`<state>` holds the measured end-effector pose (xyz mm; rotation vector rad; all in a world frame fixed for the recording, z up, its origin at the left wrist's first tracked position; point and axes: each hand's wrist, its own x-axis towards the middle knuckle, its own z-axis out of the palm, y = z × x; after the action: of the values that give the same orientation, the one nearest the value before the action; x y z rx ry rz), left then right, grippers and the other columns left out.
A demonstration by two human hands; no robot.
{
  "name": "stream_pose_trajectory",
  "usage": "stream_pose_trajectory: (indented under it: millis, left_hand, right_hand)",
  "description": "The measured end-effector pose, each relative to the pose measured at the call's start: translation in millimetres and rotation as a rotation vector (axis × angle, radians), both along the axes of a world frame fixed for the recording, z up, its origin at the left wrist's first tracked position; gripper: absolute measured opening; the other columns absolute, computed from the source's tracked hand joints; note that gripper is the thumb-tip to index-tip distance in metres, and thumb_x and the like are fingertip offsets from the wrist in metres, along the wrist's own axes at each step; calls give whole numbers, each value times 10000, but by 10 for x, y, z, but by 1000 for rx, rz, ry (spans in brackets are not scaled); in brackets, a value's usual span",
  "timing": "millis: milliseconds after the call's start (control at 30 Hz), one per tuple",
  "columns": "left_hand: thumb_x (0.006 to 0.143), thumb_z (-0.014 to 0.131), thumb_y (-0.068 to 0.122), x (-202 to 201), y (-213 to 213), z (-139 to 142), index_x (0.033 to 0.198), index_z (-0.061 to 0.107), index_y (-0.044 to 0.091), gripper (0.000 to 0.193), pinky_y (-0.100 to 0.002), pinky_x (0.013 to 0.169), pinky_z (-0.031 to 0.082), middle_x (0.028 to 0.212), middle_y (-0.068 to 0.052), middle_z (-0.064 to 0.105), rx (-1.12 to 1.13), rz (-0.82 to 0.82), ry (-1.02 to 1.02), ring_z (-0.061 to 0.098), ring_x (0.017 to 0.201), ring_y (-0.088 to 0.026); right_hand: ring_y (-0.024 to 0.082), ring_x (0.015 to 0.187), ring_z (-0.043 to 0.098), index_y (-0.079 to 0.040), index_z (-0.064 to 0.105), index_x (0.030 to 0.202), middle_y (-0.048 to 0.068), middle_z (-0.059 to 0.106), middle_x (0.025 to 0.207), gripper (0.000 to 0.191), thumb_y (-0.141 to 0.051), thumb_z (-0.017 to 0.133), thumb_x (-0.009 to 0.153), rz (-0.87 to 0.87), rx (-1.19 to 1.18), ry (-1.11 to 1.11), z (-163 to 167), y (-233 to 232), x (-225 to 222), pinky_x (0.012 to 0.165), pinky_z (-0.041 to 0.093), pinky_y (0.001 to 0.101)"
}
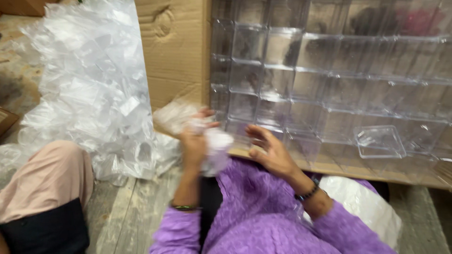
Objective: The person sits on the floor in front of a cardboard carton filled with small clear plastic boxes. They take plastic bags, place boxes into the bags, and arrange the boxed items back into the carton compartments, occasionally reaching for bags from a pile beside them.
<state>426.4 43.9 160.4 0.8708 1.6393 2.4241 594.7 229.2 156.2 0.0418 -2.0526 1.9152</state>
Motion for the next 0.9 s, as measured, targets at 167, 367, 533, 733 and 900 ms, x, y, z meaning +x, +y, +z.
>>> stream_pose_trajectory:
  millis: [167,367,533,733,900]
  left_hand:
    - [1016,605,87,773,566,174,1353,596,-19,354,-279,979,559,1235,-109,732,-117,13,38,727,1080,-147]
    - [935,790,222,1069,612,176,1083,771,-4,271,-215,740,540,934,-29,762,-225,-159,-98,660,830,-57]
    - [932,807,228,1295,792,34,890,731,20,225,-200,618,484,764,31,691,-226,-150,-19,594,701,-30]
    - [945,757,277,1185,682,-65,882,729,43,244,-209,580,452,760,49,668,-274,-398,-150,563,676,-28]
    - [1045,693,340,1275,672,-352,898,711,-2,373,-237,581,432,759,-6,619,-493,-494,-197,529,673,-67]
  right_hand:
    - [185,1186,605,64,598,1341,133,647,1273,409,-82,736,984,-141,-226,44,-90,-45,79,1029,509,327]
    - [148,1019,655,36,662,1213,99,702,1080,205,-47,692,1028,-321,-420,80,0,266,612,934,545,289]
    - [44,901,664,-105,659,1137,-39,711,967,366,-4,741,795,-280,-577,-162,102,305,771,844,555,201]
    - [68,829,595,19,681,1103,17,679,951,122,-98,691,1072,-258,-387,42,-177,408,796,742,499,230]
    - [36,675,533,-91,599,990,-12,663,836,138,-219,611,1042,-82,-760,-60,-523,275,931,595,439,184]
